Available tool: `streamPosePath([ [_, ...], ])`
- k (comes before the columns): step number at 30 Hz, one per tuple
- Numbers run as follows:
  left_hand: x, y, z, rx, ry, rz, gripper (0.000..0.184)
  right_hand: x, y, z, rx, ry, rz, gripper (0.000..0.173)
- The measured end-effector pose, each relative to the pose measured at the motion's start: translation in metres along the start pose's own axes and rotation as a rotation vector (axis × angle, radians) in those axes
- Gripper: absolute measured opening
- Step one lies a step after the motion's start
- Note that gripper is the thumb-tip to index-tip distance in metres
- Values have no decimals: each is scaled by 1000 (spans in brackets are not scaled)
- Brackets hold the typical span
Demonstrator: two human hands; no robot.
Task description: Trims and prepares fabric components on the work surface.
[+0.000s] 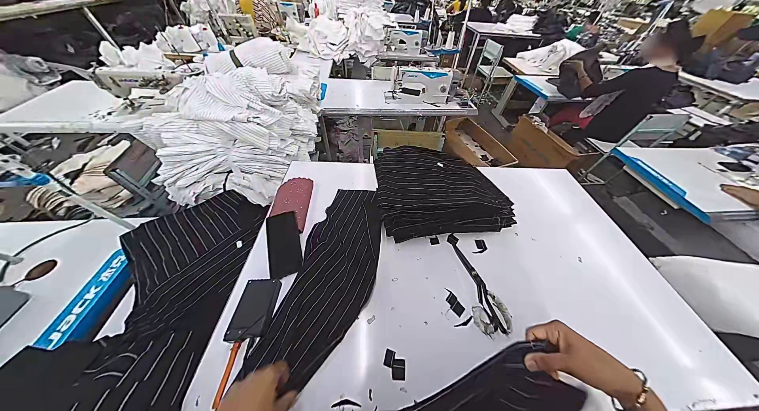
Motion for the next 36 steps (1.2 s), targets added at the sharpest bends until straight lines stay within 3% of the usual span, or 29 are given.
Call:
streamPosePath([
  [3,-32,-43,89,138,-277,-204,47,-2,10,42,-29,-263,177,12],
  [6,-64,-83,194,154,-482,-331,51,-1,15,64,-77,-381,368,7],
  [9,-86,-105,270,15,-535,-300,62,9,10,73,-82,-386,428,8],
  [12,-81,-113,302,-52,-486,-307,49,14,6,70,-109,-426,434,8],
  [15,-60,-114,291,0,-421,-335,36,18,-5,71,-201,-440,346,23],
  [17,-35,-109,264,65,-542,-354,30,24,-6,68,-279,-486,248,27],
  [18,-22,-106,249,92,-623,-371,33,29,-2,64,-318,-518,212,25],
  [20,1,-104,221,78,-698,-392,56,41,8,56,-356,-572,190,21],
  [22,14,-110,205,26,-606,-376,63,54,25,46,-382,-614,162,21],
  [26,27,-125,192,50,-292,-330,36,79,51,21,-517,-632,88,19],
  [29,46,-121,164,130,-245,-353,32,91,51,-6,-545,-665,159,15],
  [33,57,-112,130,83,-264,-427,53,108,43,-34,-467,-698,330,12],
  [36,44,-123,146,54,-221,-342,61,122,45,-39,-453,-663,376,15],
])
Point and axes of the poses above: each hand's wrist, its own z-axis towards the middle knuckle, its own x-axis out of the palm, y = z × x, the point moved 6 cm from there along z, towards the middle knuckle, and after that the axes turned 15 degrees about x, right-handed, at the moved point
